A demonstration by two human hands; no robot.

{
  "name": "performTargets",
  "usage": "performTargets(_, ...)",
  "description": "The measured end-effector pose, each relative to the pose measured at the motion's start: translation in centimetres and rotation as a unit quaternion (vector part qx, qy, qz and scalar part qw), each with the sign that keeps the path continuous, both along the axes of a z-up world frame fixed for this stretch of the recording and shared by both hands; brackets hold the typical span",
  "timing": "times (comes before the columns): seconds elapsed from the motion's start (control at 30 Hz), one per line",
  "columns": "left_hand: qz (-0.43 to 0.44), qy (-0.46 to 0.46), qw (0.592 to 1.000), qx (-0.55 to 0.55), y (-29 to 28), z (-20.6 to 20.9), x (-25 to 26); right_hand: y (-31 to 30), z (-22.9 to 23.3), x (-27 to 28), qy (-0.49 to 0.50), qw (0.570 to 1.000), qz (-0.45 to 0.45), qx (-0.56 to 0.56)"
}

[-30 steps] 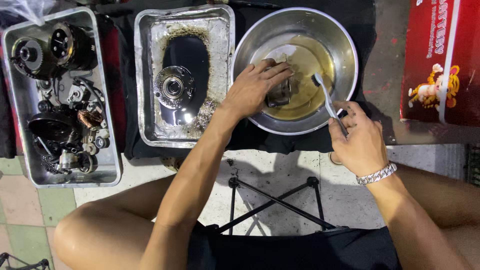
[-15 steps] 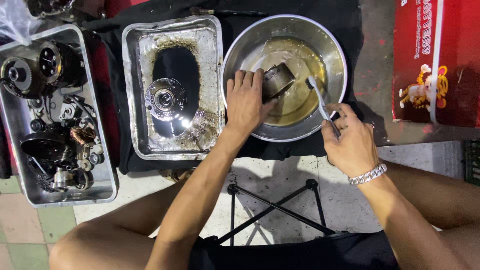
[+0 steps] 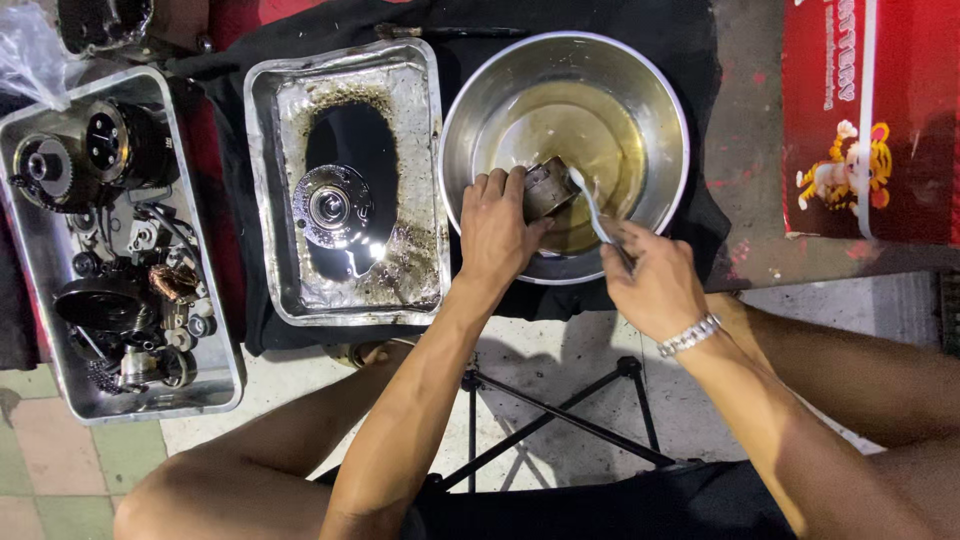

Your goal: The person scrubs a dark mechanical part with a toothbrush in a metal tray containing dark liquid. They then transfer the part to a metal bowl with clear liquid and continue scrubbing it with the toothbrush.

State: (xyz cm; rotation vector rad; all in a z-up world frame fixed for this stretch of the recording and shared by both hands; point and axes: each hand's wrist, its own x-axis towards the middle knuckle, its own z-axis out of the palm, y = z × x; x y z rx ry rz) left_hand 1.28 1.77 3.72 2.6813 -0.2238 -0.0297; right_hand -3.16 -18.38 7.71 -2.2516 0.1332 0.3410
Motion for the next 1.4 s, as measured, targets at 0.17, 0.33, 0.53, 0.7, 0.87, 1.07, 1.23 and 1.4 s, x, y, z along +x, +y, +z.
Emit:
performTargets(0.17, -0.01, 0.009, 1.0, 0.002, 0.1, 0.0, 0.3, 1.7, -1.8, 1.8, -0.145, 0.988, 0.054, 0.02)
performTargets(0.33, -0.037, 0.008, 0.999, -0.013, 0.9, 0.1, 0.8, 0.5, 1.3, -1.4, 0.025, 0.998, 0.048, -0.041)
performTargets(0.53, -0.047, 0.01, 0.999, 0.006, 0.9, 0.0, 1.0, 1.2, 0.5, 1.1, -0.02, 0.995, 0.071, -0.068)
performTargets(0.7, -0.059, 0.027, 0.998, 0.004, 1.3, 0.5, 1.1, 1.2, 1.7, -0.7, 0.013, 0.996, 0.064, -0.056)
performTargets(0.87, -0.105, 0.04, 0.994, 0.009, 2.6, 0.5, 2.7, 1.9, 0.6, 1.5, -0.007, 0.998, 0.054, -0.044)
performTargets(1.07, -0.087, 0.008, 0.995, 0.043, 3.0, 0.5, 5.6, 2.2, 1.1, 1.6, -0.016, 0.999, 0.015, -0.04)
performTargets(1.23, -0.079, -0.013, 0.996, 0.039, 2.8, 0.6, 6.8, 1.8, -1.0, 4.2, -0.045, 0.999, -0.016, -0.022)
performTargets(1.4, -0.078, -0.019, 0.996, 0.037, 2.4, 0.0, 6.9, 3.1, -5.0, 5.5, -0.108, 0.993, 0.014, -0.056)
